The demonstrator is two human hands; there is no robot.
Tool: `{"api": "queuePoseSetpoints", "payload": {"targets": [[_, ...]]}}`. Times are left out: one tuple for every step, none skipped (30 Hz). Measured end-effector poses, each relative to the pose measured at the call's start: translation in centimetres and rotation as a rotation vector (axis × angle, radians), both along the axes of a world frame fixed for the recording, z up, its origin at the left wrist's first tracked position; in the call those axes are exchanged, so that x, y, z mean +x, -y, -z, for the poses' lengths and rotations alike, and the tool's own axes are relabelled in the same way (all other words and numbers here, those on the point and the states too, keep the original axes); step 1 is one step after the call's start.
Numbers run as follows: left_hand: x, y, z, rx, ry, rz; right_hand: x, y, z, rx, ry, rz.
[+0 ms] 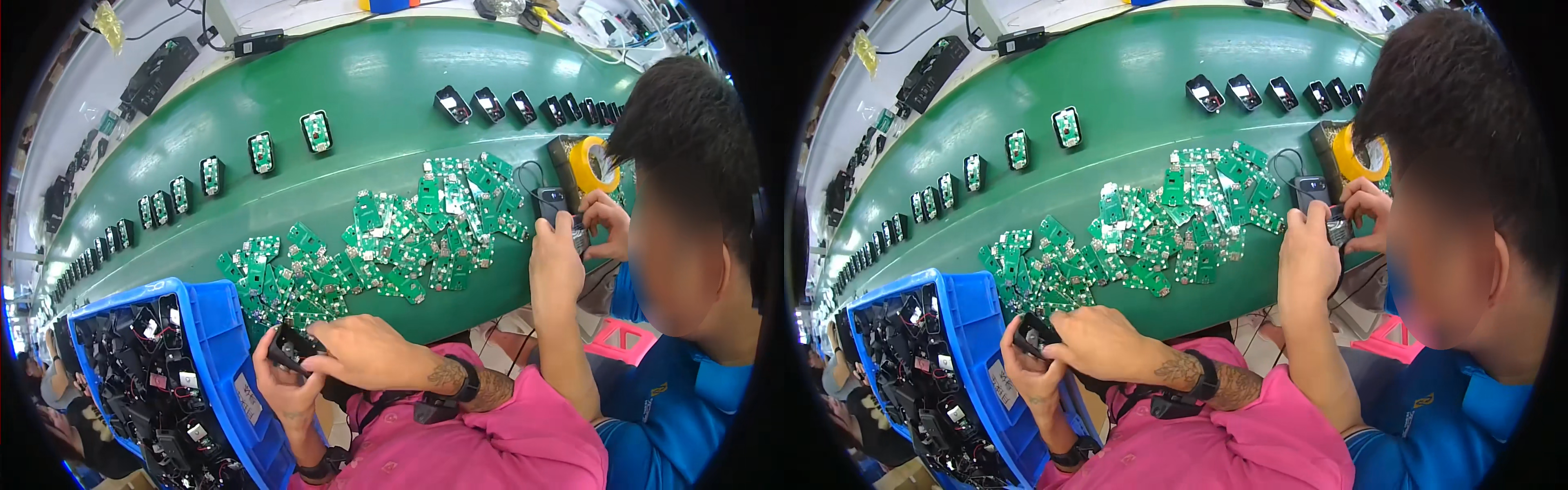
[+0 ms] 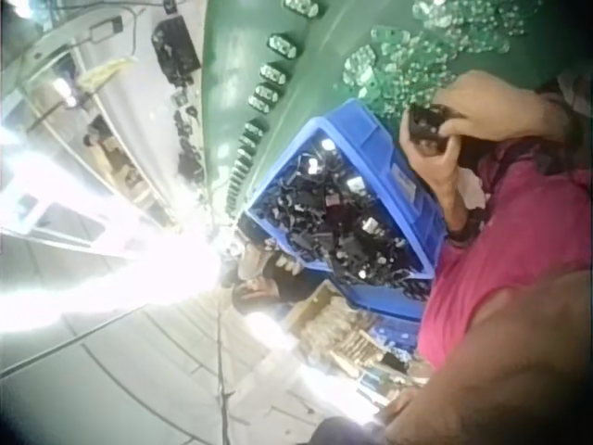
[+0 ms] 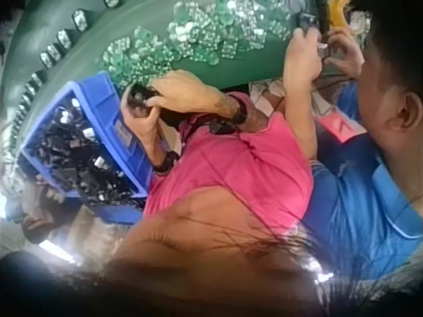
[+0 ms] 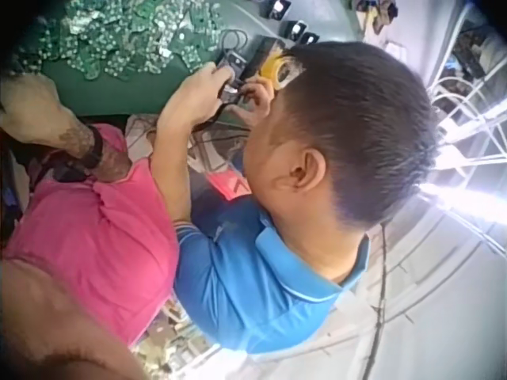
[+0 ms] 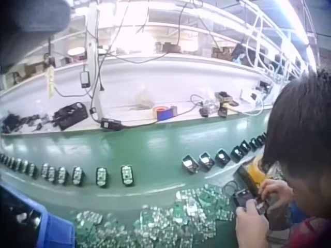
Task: Assembling small electronic components by hand on a factory production line.
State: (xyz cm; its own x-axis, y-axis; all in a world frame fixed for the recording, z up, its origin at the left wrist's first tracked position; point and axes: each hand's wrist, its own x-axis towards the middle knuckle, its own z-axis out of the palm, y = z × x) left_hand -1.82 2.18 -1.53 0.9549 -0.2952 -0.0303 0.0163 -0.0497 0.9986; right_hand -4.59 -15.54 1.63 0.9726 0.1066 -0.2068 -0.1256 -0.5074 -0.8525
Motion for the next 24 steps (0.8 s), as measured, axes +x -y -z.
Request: {"api": "queuePoseSetpoints", "payload": {"targets": [[0.0,0.1,0.0,0.0,-0.005,0.014,-0.4,0.3,0.9,0.0,-0.005,0.014],[0.1,0.2,0.1,0.006,-0.035,0.059,-0.8,0.6,1.7,0.141,0.106,0.047],[0.2,0.3,0.1,0.01,-0.066,0.109,-1.2,1.1,2.2,0.276,0.22,0.085],[0.4,0.3,0.2,0.024,-0.105,0.176,-1.6,1.5,1.9,0.283,0.251,0.141],[0.3,0.3,0.2,0.015,-0.113,0.203,-1.9,1.6,1.9,0.27,0.247,0.166],[0.0,0.8,0.0,-0.012,-0.172,0.219,-2.7,2.0,1.6,0.275,0.249,0.219],[-0.4,0.9,0.1,-0.022,-0.225,0.205,-3.1,2.0,1.8,0.301,0.255,0.244],[-0.5,1.0,0.0,-0.016,-0.179,0.197,-3.5,1.9,1.9,0.164,0.262,0.331],[-0.3,1.4,-0.1,-0.011,-0.209,0.217,-4.4,2.2,1.1,-0.005,0.26,0.443],[0.0,1.7,-0.1,-0.017,-0.193,0.225,-4.5,2.2,1.5,-0.213,0.401,0.636],[0.1,1.9,-0.2,-0.021,-0.175,0.23,-5.0,2.9,1.0,-0.388,0.345,0.721],[0.2,2.2,-0.3,-0.041,-0.183,0.253,-5.5,3.6,1.8,-0.468,0.294,0.757],[0.4,2.3,0.4,-0.047,-0.188,0.27,-5.6,4.3,2.4,-0.544,0.233,0.786],[0.6,2.4,1.2,-0.051,-0.189,0.276,-5.9,5.0,3.1,-0.553,0.228,0.798],[0.7,2.6,1.7,-0.052,-0.19,0.28,-6.1,5.1,4.0,-0.55,0.225,0.81],[0.5,2.6,1.5,-0.054,-0.184,0.283,-6.3,5.3,3.8,-0.541,0.231,0.815],[0.2,2.6,1.2,-0.039,-0.216,0.284,-6.4,5.4,3.8,-0.531,0.237,0.819],[0.0,2.7,1.0,-0.023,-0.248,0.284,-6.5,5.4,3.8,-0.52,0.243,0.821],[-0.1,2.7,1.1,-0.021,-0.244,0.282,-6.6,5.4,3.8,-0.508,0.248,0.822],[-0.2,2.7,1.0,-0.006,-0.237,0.288,-6.6,5.5,3.7,-0.499,0.25,0.825],[-0.2,2.7,1.0,0.009,-0.23,0.293,-6.6,5.5,3.6,-0.491,0.251,0.826],[-0.2,2.7,1.0,0.01,-0.226,0.293,-6.5,5.6,3.6,-0.479,0.256,0.829],[-0.2,2.7,1.1,0.011,-0.238,0.291,-6.5,5.7,3.6,-0.468,0.259,0.831],[-0.1,2.6,1.1,0.012,-0.25,0.29,-6.5,5.8,3.6,-0.458,0.263,0.832]]}}
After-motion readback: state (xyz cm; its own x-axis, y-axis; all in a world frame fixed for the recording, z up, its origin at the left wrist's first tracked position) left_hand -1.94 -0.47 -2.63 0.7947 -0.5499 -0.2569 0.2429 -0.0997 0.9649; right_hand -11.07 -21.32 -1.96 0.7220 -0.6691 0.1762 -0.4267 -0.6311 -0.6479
